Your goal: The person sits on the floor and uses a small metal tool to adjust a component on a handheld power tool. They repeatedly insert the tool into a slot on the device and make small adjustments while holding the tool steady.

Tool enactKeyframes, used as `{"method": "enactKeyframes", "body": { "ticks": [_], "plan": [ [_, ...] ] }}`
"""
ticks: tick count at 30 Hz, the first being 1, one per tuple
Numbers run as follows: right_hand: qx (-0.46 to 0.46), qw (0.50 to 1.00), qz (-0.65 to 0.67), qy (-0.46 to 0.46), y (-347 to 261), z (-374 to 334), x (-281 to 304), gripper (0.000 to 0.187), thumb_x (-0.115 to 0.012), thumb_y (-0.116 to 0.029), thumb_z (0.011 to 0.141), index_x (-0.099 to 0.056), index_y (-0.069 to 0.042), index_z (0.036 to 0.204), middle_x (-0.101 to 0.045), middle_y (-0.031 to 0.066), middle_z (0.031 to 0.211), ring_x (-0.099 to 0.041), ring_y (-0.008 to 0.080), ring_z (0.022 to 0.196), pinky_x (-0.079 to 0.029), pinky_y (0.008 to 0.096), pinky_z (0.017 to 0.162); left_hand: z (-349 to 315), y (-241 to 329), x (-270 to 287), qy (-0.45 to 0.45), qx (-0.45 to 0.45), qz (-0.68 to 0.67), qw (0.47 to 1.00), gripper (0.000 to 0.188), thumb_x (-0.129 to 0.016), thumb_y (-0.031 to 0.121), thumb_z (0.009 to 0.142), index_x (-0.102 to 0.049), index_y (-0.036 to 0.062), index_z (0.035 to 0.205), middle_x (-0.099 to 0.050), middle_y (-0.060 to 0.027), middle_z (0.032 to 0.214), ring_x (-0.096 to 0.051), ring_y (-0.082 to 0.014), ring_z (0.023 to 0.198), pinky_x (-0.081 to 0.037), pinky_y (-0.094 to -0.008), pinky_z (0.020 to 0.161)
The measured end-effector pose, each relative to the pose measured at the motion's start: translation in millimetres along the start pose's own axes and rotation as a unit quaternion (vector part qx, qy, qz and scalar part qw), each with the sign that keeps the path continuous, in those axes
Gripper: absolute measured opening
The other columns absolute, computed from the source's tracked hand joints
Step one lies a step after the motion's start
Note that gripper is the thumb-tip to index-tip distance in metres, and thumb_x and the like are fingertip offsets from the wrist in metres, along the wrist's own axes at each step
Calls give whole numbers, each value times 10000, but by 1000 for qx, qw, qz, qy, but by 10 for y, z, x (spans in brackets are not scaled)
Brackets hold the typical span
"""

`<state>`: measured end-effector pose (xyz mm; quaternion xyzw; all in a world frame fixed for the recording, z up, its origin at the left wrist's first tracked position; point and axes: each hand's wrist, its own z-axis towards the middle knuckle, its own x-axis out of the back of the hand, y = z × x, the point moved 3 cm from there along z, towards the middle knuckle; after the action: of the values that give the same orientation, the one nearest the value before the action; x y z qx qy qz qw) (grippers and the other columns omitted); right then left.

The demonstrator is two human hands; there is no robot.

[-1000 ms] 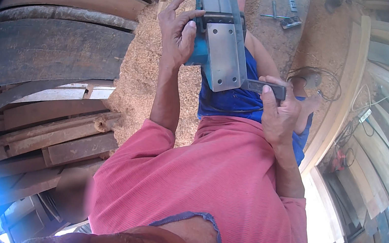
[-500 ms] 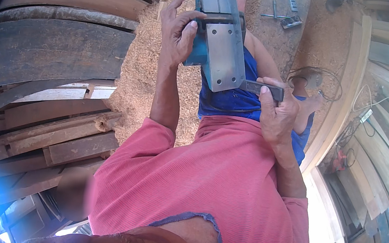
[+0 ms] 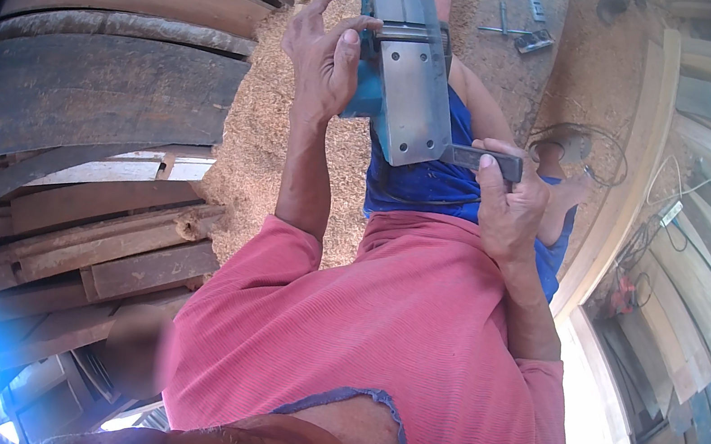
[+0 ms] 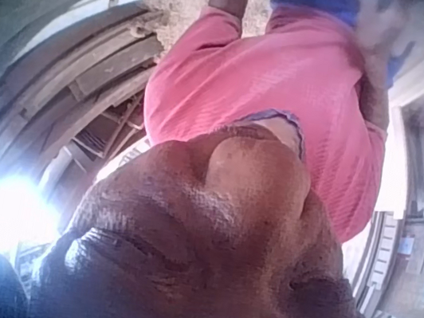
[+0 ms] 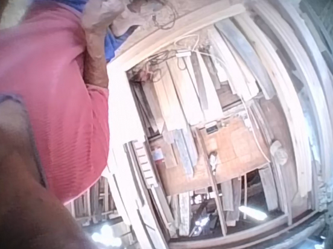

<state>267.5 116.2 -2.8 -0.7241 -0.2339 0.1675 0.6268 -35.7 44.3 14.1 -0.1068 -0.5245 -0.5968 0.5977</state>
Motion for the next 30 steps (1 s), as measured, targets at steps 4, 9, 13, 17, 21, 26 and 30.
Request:
{"method": "enactKeyframes", "body": {
  "ticks": [4,9,13,17,21,26,30],
  "plan": [
    [3,1000,-15,6,-95,-16,-2,246,-656,-85,1116,-698,65,1306,-818,146,1176,-739,117,954,-613,273,863,4,-42,-33,0,12,-37,999,742,-294,631,1133,-870,166,1175,-568,-279,1574,-451,-459,1502,-248,-618,1257],
    [18,1000,6,-21,-261,-139,-77,247,-642,-81,1124,-674,56,1327,-798,136,1214,-716,106,984,-597,268,893,27,-140,-97,-14,-7,-152,988,446,-523,438,1093,-778,95,1224,-616,-290,1483,-553,-479,1371,-436,-557,1149],
    [9,998,35,-54,-301,-176,-175,245,-638,-77,1129,-652,42,1343,-781,117,1248,-698,96,1038,-577,264,938,28,-205,-167,-58,104,-201,972,388,-775,229,900,-652,30,1209,-683,-223,1222,-675,-371,1092,-541,-463,980],
    [50,997,12,-49,-315,-163,-235,238,-634,-95,1128,-678,35,1323,-811,141,1205,-741,108,935,-621,264,846,63,-277,-186,-118,166,-182,962,317,-778,143,996,-622,67,1262,-714,-48,1003,-663,-137,909,-560,-325,812],
    [63,997,12,-50,-318,-153,-257,243,-634,-101,1130,-676,36,1326,-810,144,1208,-743,107,945,-623,265,852,91,-264,-213,-107,151,-168,968,296,-782,158,1008,-625,74,1245,-677,-11,919,-629,-115,843,-546,-315,775],
    [49,997,8,-55,-323,-141,-247,242,-633,-106,1133,-679,37,1322,-811,145,1206,-742,104,943,-623,261,853,88,-207,-209,-97,190,-179,960,331,-794,232,944,-665,80,1208,-682,-190,1038,-645,-368,994,-524,-497,912],
    [45,997,5,-60,-338,-142,-242,236,-633,-96,1133,-670,35,1326,-805,121,1206,-707,87,939,-599,254,858,116,-150,-182,-98,195,-165,962,295,-774,224,960,-668,81,1196,-685,-192,1031,-642,-387,999,-520,-508,917]
  ]
}}
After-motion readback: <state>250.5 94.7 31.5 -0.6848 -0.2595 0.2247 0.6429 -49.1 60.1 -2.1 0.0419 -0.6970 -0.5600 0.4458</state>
